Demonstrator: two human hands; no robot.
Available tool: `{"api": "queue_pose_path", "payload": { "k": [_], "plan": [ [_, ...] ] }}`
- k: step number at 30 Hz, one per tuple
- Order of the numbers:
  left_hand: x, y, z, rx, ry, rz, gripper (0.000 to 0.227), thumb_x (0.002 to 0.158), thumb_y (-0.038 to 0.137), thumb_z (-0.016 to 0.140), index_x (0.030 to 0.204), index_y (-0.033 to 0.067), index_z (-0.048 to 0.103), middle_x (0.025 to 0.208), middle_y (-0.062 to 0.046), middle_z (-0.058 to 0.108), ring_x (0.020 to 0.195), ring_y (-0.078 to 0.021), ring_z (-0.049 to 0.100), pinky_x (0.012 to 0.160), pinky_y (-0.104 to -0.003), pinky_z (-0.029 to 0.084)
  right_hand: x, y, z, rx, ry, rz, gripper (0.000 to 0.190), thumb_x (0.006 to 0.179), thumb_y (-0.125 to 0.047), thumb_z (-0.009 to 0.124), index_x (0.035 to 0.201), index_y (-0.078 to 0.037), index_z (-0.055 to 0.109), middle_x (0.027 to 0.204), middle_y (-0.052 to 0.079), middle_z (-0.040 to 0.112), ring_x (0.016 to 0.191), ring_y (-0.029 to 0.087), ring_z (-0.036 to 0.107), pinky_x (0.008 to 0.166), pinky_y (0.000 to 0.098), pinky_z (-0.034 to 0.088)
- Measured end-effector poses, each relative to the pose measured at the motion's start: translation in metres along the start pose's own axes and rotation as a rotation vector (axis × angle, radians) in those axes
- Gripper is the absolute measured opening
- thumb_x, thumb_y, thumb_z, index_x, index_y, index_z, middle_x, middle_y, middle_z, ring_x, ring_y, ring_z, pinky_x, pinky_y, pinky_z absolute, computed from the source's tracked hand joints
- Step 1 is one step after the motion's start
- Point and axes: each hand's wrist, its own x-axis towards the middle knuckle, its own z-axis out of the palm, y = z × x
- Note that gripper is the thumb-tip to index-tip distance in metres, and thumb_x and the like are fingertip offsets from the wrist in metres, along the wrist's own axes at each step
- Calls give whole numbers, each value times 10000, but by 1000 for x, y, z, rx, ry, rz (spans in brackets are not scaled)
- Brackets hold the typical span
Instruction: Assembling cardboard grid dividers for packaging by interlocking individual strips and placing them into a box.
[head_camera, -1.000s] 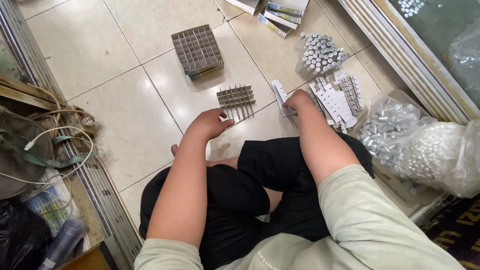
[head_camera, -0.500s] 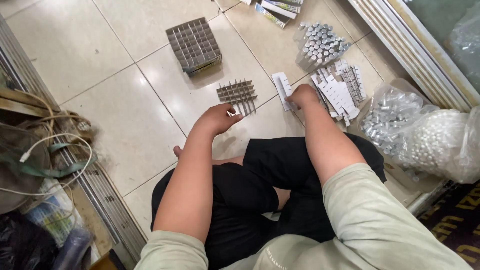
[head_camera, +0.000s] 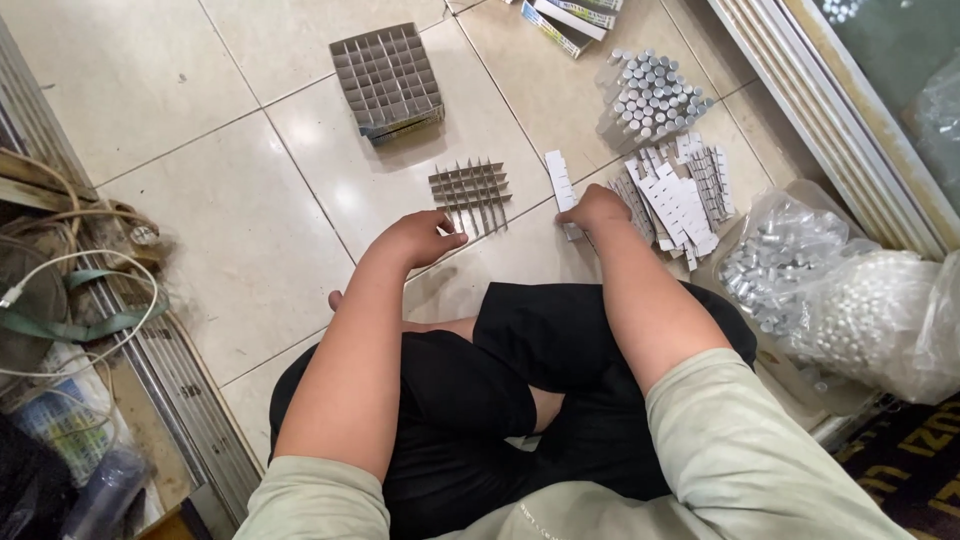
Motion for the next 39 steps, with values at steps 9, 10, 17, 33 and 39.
{"api": "queue_pose_path", "payload": {
  "k": [9,10,17,33,39],
  "plan": [
    [7,-3,1,0,-30,-2,539,924,529,618,1324,174,680,1294,-117,720,1287,-305,633,1054,-450,508,34,6,43,-107,-29,81,412,836,-208,765,1147,60,734,1068,271,733,1132,481,669,910,639,535],
    [9,-4,3,-3,-32,-1,539,924,529,618,1324,174,680,1294,-117,720,1287,-305,633,1054,-450,508,45,12,49,-109,-30,83,412,836,-208,765,1147,60,734,1068,271,733,1132,481,669,910,639,535],
    [7,-8,3,-14,-3,11,526,917,533,631,1310,188,685,1274,-103,727,1266,-289,647,1030,-440,520,47,22,38,-96,-23,74,423,819,-189,776,1159,58,730,1066,261,736,1110,453,684,885,626,546],
    [9,-5,0,-458,343,214,754,885,253,821,1526,130,445,1214,-129,637,1140,-312,661,948,-429,552,-64,-55,-8,227,81,-674,270,994,-136,596,1220,-65,726,1108,192,726,875,310,752,832,448,570],
    [39,-15,9,-571,378,223,335,892,264,815,1197,154,734,1133,-79,690,975,-230,683,809,-352,580,-46,-55,-4,56,87,-652,258,1021,-125,572,1213,-58,731,1139,168,730,993,360,730,859,485,566]
  ]
}}
